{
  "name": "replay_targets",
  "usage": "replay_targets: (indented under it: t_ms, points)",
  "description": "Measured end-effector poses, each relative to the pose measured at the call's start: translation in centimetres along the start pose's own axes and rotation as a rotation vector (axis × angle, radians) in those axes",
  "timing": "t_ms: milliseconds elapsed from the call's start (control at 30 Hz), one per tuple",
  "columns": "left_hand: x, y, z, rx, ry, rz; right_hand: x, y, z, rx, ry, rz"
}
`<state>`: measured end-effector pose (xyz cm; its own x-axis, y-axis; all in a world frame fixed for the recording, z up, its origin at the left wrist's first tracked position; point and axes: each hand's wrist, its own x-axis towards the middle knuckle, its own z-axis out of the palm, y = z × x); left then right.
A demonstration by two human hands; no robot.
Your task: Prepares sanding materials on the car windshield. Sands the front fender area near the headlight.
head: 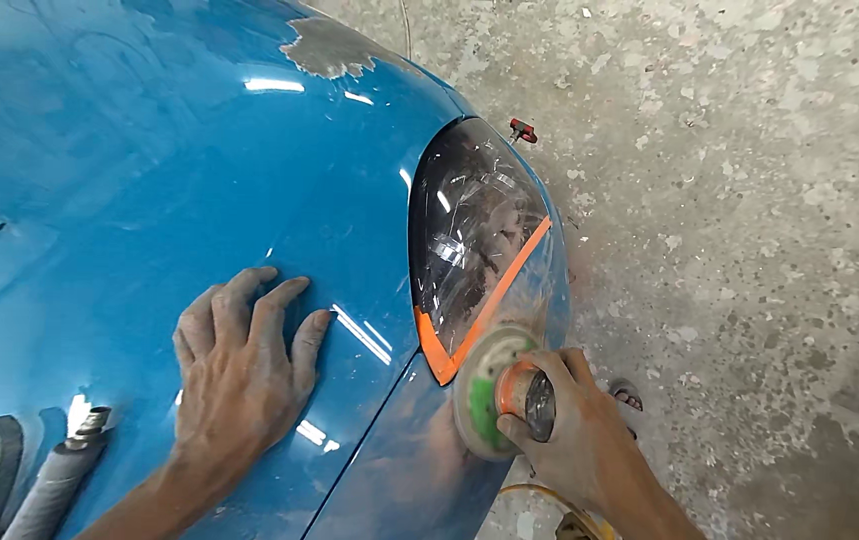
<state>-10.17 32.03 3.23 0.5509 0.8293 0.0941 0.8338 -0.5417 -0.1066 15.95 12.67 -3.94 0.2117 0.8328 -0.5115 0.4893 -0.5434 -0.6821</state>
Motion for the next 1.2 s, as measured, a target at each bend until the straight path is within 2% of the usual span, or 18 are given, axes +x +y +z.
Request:
replay_targets:
  t_ms: [800,1200]
  points:
    - [0.00,0.17,-0.10,0.003,-0.014,-0.012,0.56,0.06,-0.55,-0.043,-0.016,0.039]
    - [0.09,0.06,-0.11,0.006,-0.003,0.000,0.43,0.29,-0.24,-0.029,0.007,0.003]
